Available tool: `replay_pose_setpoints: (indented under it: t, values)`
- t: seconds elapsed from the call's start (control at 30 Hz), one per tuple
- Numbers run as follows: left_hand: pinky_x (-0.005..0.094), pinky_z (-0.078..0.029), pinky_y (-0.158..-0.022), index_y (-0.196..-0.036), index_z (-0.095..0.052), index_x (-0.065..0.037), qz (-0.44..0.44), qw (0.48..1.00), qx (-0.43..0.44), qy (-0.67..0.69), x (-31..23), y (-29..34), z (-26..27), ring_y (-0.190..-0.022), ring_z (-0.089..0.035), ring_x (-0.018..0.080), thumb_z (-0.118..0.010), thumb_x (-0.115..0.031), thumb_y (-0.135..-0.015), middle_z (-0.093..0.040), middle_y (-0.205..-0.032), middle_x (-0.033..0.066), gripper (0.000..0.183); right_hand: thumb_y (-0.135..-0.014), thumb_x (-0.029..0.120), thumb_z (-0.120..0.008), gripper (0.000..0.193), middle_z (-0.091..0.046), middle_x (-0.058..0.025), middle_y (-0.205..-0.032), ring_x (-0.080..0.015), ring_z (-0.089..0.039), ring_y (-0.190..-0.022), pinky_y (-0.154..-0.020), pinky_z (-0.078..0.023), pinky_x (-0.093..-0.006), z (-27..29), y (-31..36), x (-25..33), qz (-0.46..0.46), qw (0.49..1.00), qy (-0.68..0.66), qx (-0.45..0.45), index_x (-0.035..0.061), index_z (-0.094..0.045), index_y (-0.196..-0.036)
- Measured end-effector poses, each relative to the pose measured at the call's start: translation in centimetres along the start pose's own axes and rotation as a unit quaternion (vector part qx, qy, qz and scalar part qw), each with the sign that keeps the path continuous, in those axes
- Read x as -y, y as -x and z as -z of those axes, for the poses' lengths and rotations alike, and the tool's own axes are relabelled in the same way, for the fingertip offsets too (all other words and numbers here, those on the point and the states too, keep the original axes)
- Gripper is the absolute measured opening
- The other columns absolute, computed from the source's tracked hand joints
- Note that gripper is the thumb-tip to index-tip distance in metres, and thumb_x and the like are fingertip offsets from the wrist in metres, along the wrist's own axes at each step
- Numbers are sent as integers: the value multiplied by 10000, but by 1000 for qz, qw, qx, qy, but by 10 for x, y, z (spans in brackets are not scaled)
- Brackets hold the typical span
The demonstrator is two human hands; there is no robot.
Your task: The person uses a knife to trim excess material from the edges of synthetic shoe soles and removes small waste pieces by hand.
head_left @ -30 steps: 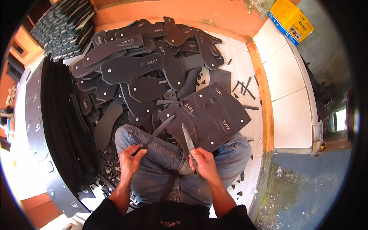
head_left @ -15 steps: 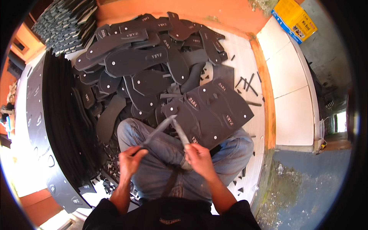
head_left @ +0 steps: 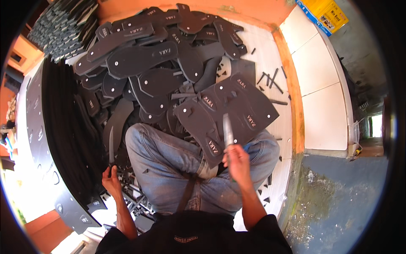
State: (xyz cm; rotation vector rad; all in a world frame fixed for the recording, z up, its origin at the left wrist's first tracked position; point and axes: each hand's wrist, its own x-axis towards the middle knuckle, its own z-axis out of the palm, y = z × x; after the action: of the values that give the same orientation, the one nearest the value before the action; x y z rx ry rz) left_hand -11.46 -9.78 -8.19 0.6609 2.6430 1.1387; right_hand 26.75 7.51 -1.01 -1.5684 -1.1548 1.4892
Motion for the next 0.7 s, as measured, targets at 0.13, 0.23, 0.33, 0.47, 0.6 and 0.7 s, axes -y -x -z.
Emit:
replay_pose_setpoints:
  t: [0.13, 0.23, 0.33, 0.47, 0.6, 0.7]
  values:
    - [402, -449, -828, -1012, -637, 50, -3, 979, -23, -201, 69, 0, -4, -921, -599, 359, -665, -309, -799, -634, -961, 214, 418, -960, 218, -452, 249, -522, -28, -653, -78, -459, -557, -514, -381, -223, 18, 15, -16, 103, 980, 49, -160, -10, -540, -911]
    - [354, -465, -787, -1103, -590, 43, -70, 992, -91, -61, 41, 5, -23, -889, -608, 279, -621, -236, -852, -638, -941, 170, 377, -925, 178, -526, 194, -515, -23, -674, -82, -448, -572, -533, -383, -230, 23, 31, -28, 139, 963, 64, -221, -14, -530, -954]
    - [236, -458, -679, -1141, -563, 30, -19, 967, -10, 254, -88, 32, -43, -733, -570, 118, -555, -141, -887, -603, -828, 62, 306, -849, 95, -635, 292, -516, -24, -712, -86, -442, -595, -565, -394, -240, 21, 54, -51, 172, 941, 100, -275, -19, -482, -1070]
    - [314, -480, -841, -1250, -434, -5, 268, 727, 475, 417, -130, 105, -116, -897, -596, 183, -628, -184, -842, -600, -1046, 102, 486, -853, 88, -624, 291, -529, -22, -720, -81, -469, -591, -551, -404, -227, 27, 62, -61, 145, 955, 102, -240, -13, -474, -1080]
    - [301, -499, -843, -1193, -475, -44, 401, 644, 516, 398, -151, 148, -184, -945, -594, 179, -664, -163, -831, -585, -1095, 83, 425, -859, 66, -591, 215, -523, -19, -733, -84, -494, -588, -538, -402, -210, 30, 64, -51, 80, 964, -74, -244, 2, -485, -1035]
    - [297, -518, -821, -1124, -518, -40, 384, 619, 515, 451, -182, 150, -195, -975, -596, 167, -665, -152, -832, -600, -1073, 61, 345, -876, 76, -559, 165, -519, -26, -745, -90, -498, -587, -527, -397, -213, 32, 70, -47, 57, 965, -69, -248, 10, -481, -1004]
